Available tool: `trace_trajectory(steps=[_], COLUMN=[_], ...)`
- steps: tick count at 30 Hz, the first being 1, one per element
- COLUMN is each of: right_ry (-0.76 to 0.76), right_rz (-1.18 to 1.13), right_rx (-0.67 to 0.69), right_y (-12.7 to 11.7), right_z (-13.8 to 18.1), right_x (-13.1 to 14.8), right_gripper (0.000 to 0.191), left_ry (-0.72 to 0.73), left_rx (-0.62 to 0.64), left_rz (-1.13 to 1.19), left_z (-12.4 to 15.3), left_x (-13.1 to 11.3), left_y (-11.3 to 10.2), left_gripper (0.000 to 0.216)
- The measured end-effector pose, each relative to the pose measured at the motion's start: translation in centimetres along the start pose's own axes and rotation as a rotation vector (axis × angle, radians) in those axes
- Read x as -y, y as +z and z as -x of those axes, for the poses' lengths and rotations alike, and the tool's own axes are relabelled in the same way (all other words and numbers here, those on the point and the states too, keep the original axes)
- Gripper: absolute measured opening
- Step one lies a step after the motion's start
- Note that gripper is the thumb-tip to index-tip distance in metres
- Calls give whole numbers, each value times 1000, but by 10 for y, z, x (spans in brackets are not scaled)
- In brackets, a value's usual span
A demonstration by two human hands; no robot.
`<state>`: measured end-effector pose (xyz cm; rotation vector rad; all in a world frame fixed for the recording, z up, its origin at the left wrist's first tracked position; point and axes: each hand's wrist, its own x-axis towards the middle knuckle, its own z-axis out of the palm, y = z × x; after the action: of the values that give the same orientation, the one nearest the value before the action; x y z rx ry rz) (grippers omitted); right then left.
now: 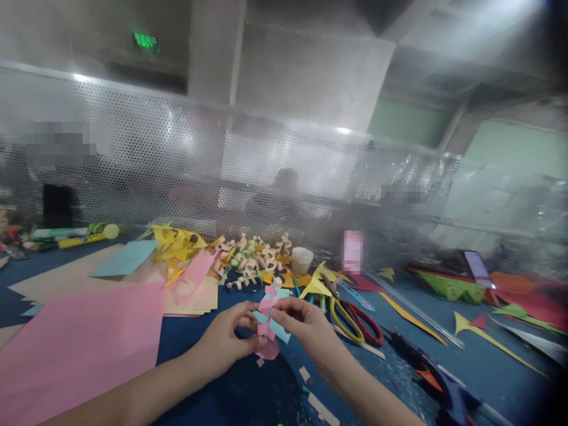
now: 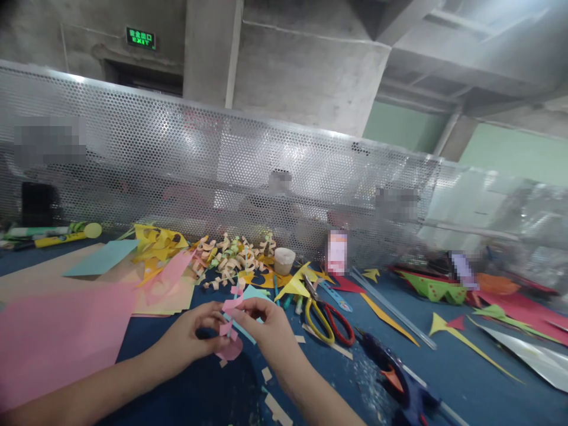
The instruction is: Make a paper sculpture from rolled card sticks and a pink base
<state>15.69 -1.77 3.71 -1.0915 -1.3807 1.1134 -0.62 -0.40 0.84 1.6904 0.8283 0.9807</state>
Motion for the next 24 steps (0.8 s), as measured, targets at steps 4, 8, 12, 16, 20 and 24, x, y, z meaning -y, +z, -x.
trace_trajectory(steps=[4,8,12,16,20,24], right_ry=[135,213,260,187,72,94], right_rz=[-161,-214,-248,-202,-174,-188], right_rx=[25,43,47,-17,-97,-119], right_y=[0,1,4,0,-8,-13], right_z=[0,3,6,1,-7,-9], right_x=[0,2,3,1,-4,-10], right_gripper=[25,28,29,26,23,22], left_ry=[-29,-10,-14,44,57,15], left_rx=[-8,57,76,21,-64,-124], left_rz=[-20,11,41,7,-32,-38], left_z=[0,0,1,1,0,0], left_x=[1,2,2,0,-1,-2], left_y=[-1,-1,1,0,-2,-2], left_gripper=[47,52,55,53,50,45])
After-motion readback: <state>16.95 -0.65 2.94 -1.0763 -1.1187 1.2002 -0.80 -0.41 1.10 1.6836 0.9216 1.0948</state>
